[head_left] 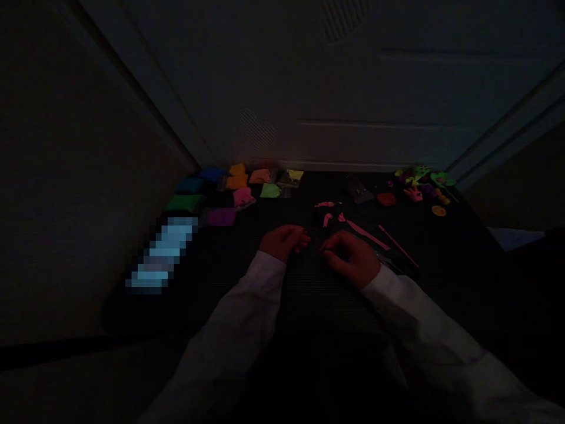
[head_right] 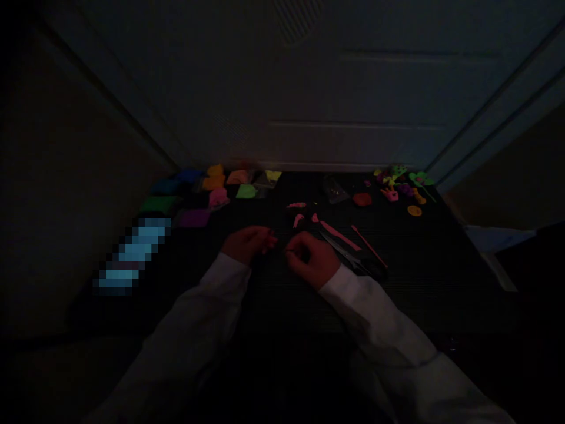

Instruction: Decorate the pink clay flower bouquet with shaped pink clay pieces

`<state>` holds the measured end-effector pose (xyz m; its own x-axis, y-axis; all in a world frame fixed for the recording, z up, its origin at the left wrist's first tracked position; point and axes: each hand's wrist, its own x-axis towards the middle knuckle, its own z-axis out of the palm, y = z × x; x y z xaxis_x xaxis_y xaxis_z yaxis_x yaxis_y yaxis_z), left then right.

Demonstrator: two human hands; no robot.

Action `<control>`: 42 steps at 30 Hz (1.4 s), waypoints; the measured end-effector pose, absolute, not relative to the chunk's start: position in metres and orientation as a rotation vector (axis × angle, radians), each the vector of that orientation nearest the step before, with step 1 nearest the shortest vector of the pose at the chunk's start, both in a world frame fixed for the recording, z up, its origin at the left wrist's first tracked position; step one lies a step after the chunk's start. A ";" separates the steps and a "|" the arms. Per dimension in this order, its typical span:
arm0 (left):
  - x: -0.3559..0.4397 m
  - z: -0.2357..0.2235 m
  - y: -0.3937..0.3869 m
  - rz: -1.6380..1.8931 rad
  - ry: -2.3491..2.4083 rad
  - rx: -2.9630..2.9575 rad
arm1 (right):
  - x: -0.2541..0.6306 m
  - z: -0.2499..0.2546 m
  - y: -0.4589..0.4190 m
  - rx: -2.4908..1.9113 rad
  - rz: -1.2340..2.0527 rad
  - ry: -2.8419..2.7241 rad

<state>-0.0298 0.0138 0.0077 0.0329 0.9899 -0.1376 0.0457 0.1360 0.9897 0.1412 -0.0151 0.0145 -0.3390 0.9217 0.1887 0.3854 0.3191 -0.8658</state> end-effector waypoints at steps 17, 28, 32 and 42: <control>-0.041 0.000 0.035 0.807 1.580 2.211 | 0.136 0.011 -0.016 -1.117 0.717 -2.234; -0.055 -0.011 0.060 0.730 1.557 2.232 | 0.134 0.001 -0.014 -0.904 0.653 -2.295; -0.056 -0.013 0.061 0.749 1.533 2.310 | 0.134 0.003 -0.016 -1.033 0.808 -2.215; -0.054 -0.011 0.057 0.758 1.554 2.418 | 0.133 0.014 -0.019 -1.190 0.673 -2.242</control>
<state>-0.0540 0.0572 -0.0111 0.3280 0.8875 0.3237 0.8016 -0.4428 0.4017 0.1326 -0.0189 0.0137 -0.4862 0.8498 0.2037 0.5971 0.4933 -0.6326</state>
